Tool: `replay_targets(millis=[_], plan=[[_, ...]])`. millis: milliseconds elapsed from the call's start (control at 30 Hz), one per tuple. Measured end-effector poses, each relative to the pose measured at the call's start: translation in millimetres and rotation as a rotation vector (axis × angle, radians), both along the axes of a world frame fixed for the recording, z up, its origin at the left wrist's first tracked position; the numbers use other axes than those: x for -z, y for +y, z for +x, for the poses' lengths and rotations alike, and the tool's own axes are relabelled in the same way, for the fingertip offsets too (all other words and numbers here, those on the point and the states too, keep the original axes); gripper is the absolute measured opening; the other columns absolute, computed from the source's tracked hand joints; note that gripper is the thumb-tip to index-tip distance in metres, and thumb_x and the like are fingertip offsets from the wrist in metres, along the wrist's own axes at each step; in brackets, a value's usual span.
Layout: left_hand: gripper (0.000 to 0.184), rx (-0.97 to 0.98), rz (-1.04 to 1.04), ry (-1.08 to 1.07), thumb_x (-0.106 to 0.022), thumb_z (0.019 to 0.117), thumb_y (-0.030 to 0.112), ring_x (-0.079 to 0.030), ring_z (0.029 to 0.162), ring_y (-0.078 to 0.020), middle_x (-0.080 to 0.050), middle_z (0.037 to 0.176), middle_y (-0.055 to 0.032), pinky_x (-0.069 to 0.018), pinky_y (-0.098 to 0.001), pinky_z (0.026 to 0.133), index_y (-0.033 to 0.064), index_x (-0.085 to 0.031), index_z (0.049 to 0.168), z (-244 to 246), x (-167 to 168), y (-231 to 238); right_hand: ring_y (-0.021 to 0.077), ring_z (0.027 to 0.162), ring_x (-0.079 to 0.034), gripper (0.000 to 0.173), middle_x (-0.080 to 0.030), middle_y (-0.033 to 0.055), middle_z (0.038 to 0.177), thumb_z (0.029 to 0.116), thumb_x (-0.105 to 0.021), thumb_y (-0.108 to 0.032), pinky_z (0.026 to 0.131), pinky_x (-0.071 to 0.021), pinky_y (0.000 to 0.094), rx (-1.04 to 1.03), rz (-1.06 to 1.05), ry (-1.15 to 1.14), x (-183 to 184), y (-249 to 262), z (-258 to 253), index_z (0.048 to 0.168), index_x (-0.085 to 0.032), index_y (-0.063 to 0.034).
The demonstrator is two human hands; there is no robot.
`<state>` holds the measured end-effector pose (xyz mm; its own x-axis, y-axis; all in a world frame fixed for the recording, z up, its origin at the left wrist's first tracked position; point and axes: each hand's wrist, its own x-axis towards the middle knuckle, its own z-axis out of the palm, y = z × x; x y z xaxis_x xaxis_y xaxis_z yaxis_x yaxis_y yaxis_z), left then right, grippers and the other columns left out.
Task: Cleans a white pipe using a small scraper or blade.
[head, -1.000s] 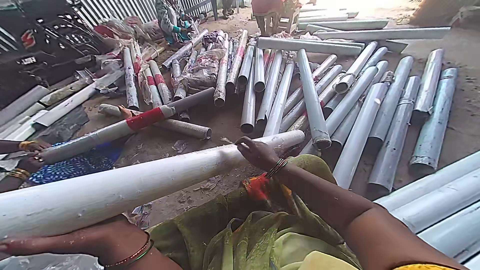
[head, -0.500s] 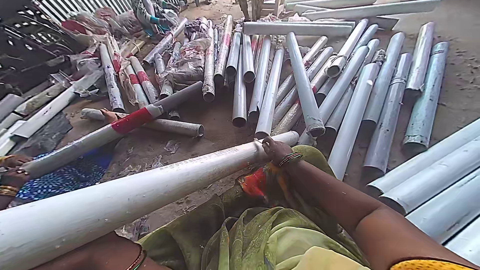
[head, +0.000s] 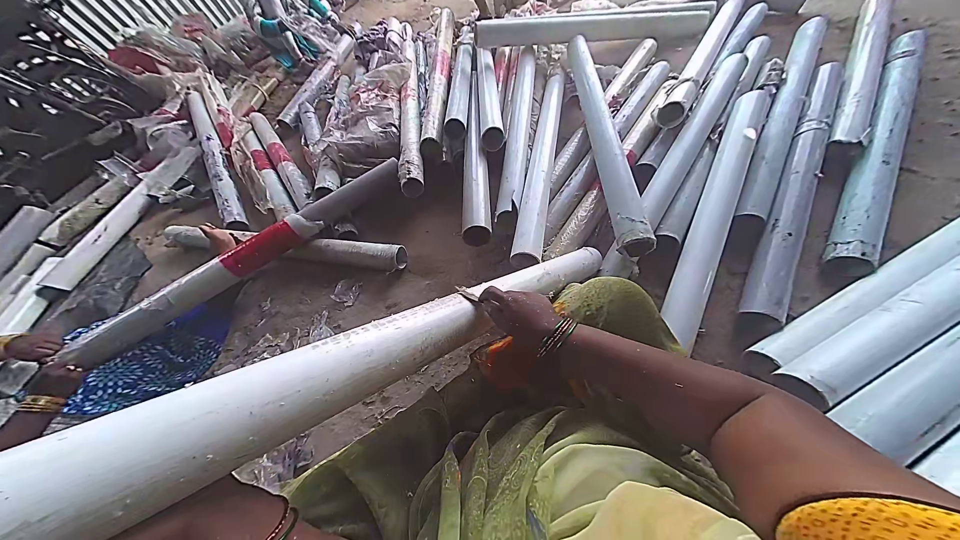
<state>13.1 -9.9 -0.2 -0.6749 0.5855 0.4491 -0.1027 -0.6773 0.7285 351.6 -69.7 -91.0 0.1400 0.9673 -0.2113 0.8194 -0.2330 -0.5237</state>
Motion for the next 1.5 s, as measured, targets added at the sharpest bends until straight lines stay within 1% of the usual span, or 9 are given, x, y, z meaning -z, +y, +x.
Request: replay_targets(millis=[133, 267, 400, 633, 767, 967, 1233, 1367, 1500], plan=[[0.079, 0.036, 0.091, 0.016, -0.017, 0.1066, 0.055, -0.060, 0.119, -0.0351, -0.056, 0.124, -0.0312, -0.0499, -0.0499, 0.101, -0.0143, -0.026, 0.142, -31, 24, 19, 0.0459, 0.113, -0.067, 0.037, -0.068, 0.0260, 0.119, 0.1113, -0.040, -0.025, 0.091, -0.0513, 0.0645, 0.170, -0.292, -0.082, 18, 3, 50, 0.143, -0.051, -0.0088], [0.077, 0.007, 0.091, 0.031, -0.014, 0.1068, 0.054, -0.061, 0.117, -0.0345, -0.057, 0.123, -0.0299, -0.0504, -0.0501, 0.100, -0.0139, -0.029, 0.140, -39, 27, 25, 0.0433, 0.125, -0.062, 0.042, -0.064, 0.0276, 0.130, 0.1138, -0.031, -0.024, 0.104, -0.0471, 0.0603, 0.238, -0.326, -0.029, 4, 8, 54, 0.148, -0.044, -0.0044], [0.074, -0.021, 0.069, 0.018, -0.015, 0.1077, 0.051, -0.060, 0.117, -0.0340, -0.057, 0.123, -0.0289, -0.0500, -0.0492, 0.101, -0.0131, -0.028, 0.141, -22, 17, 15, 0.0428, 0.110, -0.069, 0.039, -0.070, 0.0247, 0.116, 0.1136, -0.037, -0.026, 0.094, -0.0515, 0.0596, 0.084, -0.029, 0.085, -10, 1, 15, 0.145, -0.052, -0.0087], [0.073, -0.006, 0.128, 0.037, -0.019, 0.1072, 0.053, -0.063, 0.112, -0.0326, -0.060, 0.116, -0.0267, -0.0519, -0.0488, 0.097, -0.0128, -0.032, 0.137, -33, 27, 22, 0.0375, 0.103, -0.071, 0.035, -0.072, 0.0193, 0.110, 0.1125, -0.040, -0.025, 0.087, -0.0534, 0.0572, -0.220, 0.070, 0.123, -45, 7, -47, 0.140, -0.057, -0.0122], [0.074, -0.031, 0.110, -0.004, -0.017, 0.1076, 0.053, -0.062, 0.115, -0.0359, -0.057, 0.122, -0.0306, -0.0507, -0.0512, 0.099, -0.0127, -0.028, 0.141, -29, 24, 20, 0.0405, 0.110, -0.069, 0.037, -0.071, 0.0208, 0.116, 0.1129, -0.039, -0.028, 0.090, -0.0523, 0.0603, -0.069, -0.119, 0.010, -28, 14, -24, 0.144, -0.053, -0.0153], [0.070, -0.001, 0.177, 0.007, -0.020, 0.1086, 0.049, -0.061, 0.115, -0.0360, -0.057, 0.121, -0.0292, -0.0511, -0.0514, 0.098, -0.0120, -0.028, 0.140, -55, 45, 36, 0.0437, 0.127, -0.061, 0.041, -0.064, 0.0271, 0.132, 0.1135, -0.034, -0.027, 0.105, -0.0453, 0.0613, 0.211, -0.340, 0.009, 7, 15, 53, 0.147, -0.048, -0.0074], [0.068, -0.020, 0.179, 0.027, -0.020, 0.1087, 0.048, -0.062, 0.113, -0.0361, -0.058, 0.119, -0.0296, -0.0521, -0.0523, 0.096, -0.0130, -0.031, 0.138, -49, 38, 32, 0.0395, 0.104, -0.071, 0.038, -0.072, 0.0207, 0.110, 0.1129, -0.038, -0.027, 0.089, -0.0532, 0.0588, -0.141, -0.018, 0.111, -38, 6, -30, 0.146, -0.051, -0.0127], [0.070, 0.017, 0.123, -0.012, -0.015, 0.1083, 0.050, -0.061, 0.117, -0.0323, -0.057, 0.123, -0.0265, -0.0503, -0.0482, 0.100, -0.0092, -0.029, 0.142, -29, 25, 18, 0.0393, 0.113, -0.067, 0.039, -0.069, 0.0216, 0.118, 0.1135, -0.036, -0.028, 0.095, -0.0502, 0.0579, -0.170, -0.110, 0.057, -41, 11, -35, 0.146, -0.050, -0.0132], [0.071, 0.034, 0.069, -0.086, -0.013, 0.1082, 0.049, -0.059, 0.119, -0.0360, -0.054, 0.127, -0.0308, -0.0486, -0.0506, 0.102, -0.0093, -0.027, 0.145, -19, 15, 12, 0.0435, 0.122, -0.064, 0.042, -0.066, 0.0259, 0.130, 0.1123, -0.039, -0.027, 0.102, -0.0477, 0.0615, 0.034, -0.295, -0.058, -2, 23, 20, 0.151, -0.045, -0.0106]])
